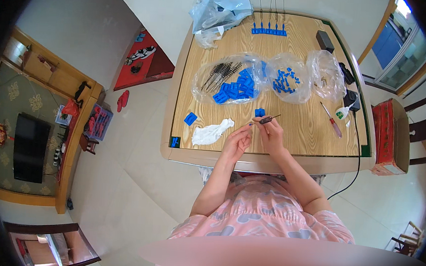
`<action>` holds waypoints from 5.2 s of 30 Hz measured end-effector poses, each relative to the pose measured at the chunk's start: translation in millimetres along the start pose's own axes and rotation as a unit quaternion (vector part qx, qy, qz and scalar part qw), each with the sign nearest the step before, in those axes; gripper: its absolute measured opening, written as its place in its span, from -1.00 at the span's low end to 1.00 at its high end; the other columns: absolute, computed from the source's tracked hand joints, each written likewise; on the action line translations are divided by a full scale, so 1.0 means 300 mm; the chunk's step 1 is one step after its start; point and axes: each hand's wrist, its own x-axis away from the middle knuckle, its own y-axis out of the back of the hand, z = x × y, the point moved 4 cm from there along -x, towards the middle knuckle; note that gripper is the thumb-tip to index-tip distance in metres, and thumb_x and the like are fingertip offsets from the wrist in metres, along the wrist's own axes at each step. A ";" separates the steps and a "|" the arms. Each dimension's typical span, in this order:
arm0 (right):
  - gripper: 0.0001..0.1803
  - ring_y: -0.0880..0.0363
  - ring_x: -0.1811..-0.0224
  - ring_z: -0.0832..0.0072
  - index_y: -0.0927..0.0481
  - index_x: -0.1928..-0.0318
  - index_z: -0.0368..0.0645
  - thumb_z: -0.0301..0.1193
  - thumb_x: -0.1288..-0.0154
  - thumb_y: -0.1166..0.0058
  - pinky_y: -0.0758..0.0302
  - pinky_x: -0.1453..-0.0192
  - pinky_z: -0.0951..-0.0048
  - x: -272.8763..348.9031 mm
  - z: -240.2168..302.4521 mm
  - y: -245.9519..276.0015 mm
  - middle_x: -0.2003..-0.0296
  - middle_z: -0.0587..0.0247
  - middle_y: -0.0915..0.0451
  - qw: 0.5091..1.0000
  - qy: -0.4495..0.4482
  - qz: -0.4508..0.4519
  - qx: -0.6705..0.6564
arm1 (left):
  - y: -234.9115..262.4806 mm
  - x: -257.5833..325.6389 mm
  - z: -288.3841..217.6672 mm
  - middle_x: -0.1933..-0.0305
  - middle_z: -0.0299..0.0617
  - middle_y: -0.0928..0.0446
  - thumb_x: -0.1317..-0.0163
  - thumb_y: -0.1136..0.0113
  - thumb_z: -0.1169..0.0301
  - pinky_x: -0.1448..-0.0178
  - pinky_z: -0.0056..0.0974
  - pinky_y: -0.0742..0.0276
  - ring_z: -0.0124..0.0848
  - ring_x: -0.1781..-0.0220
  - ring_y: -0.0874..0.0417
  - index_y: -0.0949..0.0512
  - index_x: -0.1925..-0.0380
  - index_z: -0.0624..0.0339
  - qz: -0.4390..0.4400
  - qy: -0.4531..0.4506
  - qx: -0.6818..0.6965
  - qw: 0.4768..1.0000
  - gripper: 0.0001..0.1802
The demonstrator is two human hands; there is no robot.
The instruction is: The person wipes a spring with a cloth, applies glue to a blue plastic piece, and then inserts the spring into the plastic piece.
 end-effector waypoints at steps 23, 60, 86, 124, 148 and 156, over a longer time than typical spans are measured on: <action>-0.83 -0.60 0.29 0.20 -0.63 0.24 -0.24 -0.66 -0.19 -0.02 -0.51 0.24 0.32 0.059 -0.037 -0.030 0.32 0.10 -0.62 1.000 0.002 -0.001 0.022 | 0.012 -0.019 0.025 0.32 -0.15 -0.53 -0.28 0.00 0.57 0.35 -0.45 -0.43 -0.48 0.40 -0.52 -0.38 -0.07 0.36 -0.029 0.008 -0.050 0.998 -0.66; -0.81 -0.53 0.34 0.19 -0.61 0.18 -0.21 -0.58 -0.20 -0.03 -0.46 0.30 0.29 0.061 -0.049 -0.029 0.37 0.14 -0.53 0.999 -0.037 0.019 0.003 | -0.051 0.004 0.031 0.39 -0.14 -0.55 -0.34 0.05 0.54 0.42 -0.44 -0.44 -0.46 0.49 -0.54 -0.20 -0.22 0.22 -0.062 -0.003 -0.148 0.987 -0.55; -0.80 -0.59 0.38 0.24 -0.62 0.16 -0.19 -0.59 -0.22 -0.03 -0.50 0.36 0.36 0.063 -0.058 -0.028 0.33 0.15 -0.58 1.000 -0.008 0.006 -0.009 | -0.048 0.005 0.039 0.32 -0.11 -0.55 -0.34 0.04 0.54 0.38 -0.40 -0.45 -0.43 0.42 -0.56 -0.18 -0.22 0.16 -0.062 0.000 -0.132 0.989 -0.54; -0.80 -0.59 0.37 0.22 -0.62 0.17 -0.20 -0.61 -0.21 -0.02 -0.51 0.35 0.35 0.063 -0.054 -0.030 0.33 0.12 -0.58 1.000 -0.017 0.013 -0.022 | -0.056 0.008 0.039 0.36 -0.15 -0.56 -0.32 0.01 0.53 0.39 -0.40 -0.48 -0.42 0.45 -0.57 -0.15 -0.25 0.14 -0.045 -0.001 -0.139 0.989 -0.49; -0.79 -0.58 0.40 0.25 -0.62 0.15 -0.20 -0.59 -0.22 -0.02 -0.50 0.36 0.36 0.061 -0.050 -0.028 0.37 0.15 -0.56 1.000 -0.015 0.010 -0.015 | -0.055 0.011 0.041 0.35 -0.15 -0.56 -0.32 0.01 0.53 0.39 -0.42 -0.47 -0.43 0.44 -0.57 -0.15 -0.25 0.15 -0.061 -0.003 -0.144 0.988 -0.49; -0.78 -0.58 0.41 0.28 -0.63 0.14 -0.20 -0.61 -0.21 -0.02 -0.50 0.37 0.37 0.063 -0.058 -0.032 0.38 0.16 -0.55 1.000 -0.020 0.015 -0.019 | -0.055 0.010 0.041 0.34 -0.16 -0.56 -0.33 0.00 0.53 0.36 -0.42 -0.48 -0.45 0.43 -0.58 -0.13 -0.27 0.16 -0.055 -0.001 -0.143 0.988 -0.47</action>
